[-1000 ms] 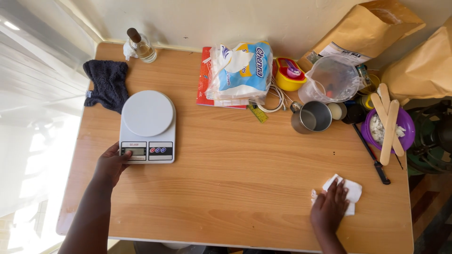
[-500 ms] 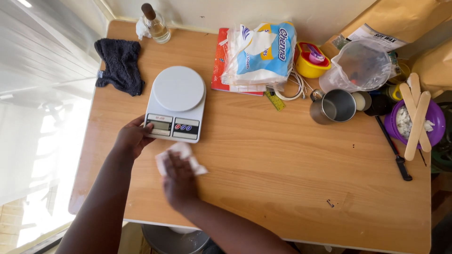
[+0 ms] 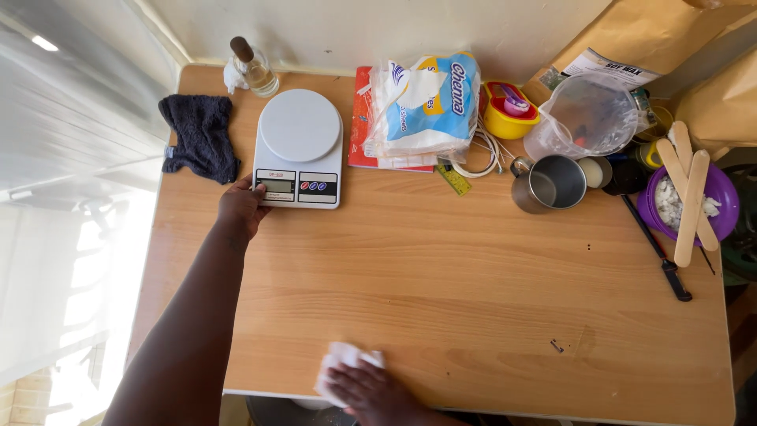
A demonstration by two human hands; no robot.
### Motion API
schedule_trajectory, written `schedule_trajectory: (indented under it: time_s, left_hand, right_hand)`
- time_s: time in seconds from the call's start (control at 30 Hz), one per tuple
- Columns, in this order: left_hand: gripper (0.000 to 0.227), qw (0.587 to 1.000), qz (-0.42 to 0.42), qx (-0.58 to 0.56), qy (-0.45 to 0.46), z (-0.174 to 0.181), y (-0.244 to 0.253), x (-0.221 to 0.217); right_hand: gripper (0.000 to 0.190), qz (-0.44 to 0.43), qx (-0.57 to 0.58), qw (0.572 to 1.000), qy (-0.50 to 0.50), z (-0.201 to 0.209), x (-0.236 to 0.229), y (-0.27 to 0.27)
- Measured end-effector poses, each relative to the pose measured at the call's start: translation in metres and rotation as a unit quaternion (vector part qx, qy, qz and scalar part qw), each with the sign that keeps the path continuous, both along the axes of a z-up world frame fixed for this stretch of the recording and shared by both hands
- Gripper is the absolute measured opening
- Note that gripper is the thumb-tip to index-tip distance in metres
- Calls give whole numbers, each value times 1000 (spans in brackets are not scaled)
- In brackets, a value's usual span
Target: Cleaning the table surface and organizing candle-making materials including wax and tools.
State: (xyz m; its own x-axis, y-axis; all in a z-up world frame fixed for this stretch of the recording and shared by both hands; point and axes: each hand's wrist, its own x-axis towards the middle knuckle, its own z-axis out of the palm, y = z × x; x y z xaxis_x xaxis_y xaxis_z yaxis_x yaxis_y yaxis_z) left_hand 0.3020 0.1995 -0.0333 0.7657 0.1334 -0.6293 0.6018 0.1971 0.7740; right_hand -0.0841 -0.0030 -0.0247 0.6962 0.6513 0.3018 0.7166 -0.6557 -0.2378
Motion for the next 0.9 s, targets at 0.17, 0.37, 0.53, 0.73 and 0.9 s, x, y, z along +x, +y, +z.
schedule_trajectory:
  time_s: [0.17,0.37,0.53,0.73,0.9]
  left_hand:
    - [34,997,-9,80,-12,-22,-13,33]
    - [31,979,15,199,-38,-14,-46,56]
    - [29,959,27,273,-69,4,-73,56]
    - [27,947,3,309,-85,32,-89,41]
    - [50,930,73,287,-219,40,-86,0]
  right_hand:
    - [54,-169,92,963,187,28,-28,-99]
    - [60,-397,33,905,149,4,-79,-236]
    - [61,-504,-66,857,80,-2,-112,-355]
    - [60,-733,20,666,136,-2,-119,-402]
    - [57,-892,36,444,81,-53,-171,-405]
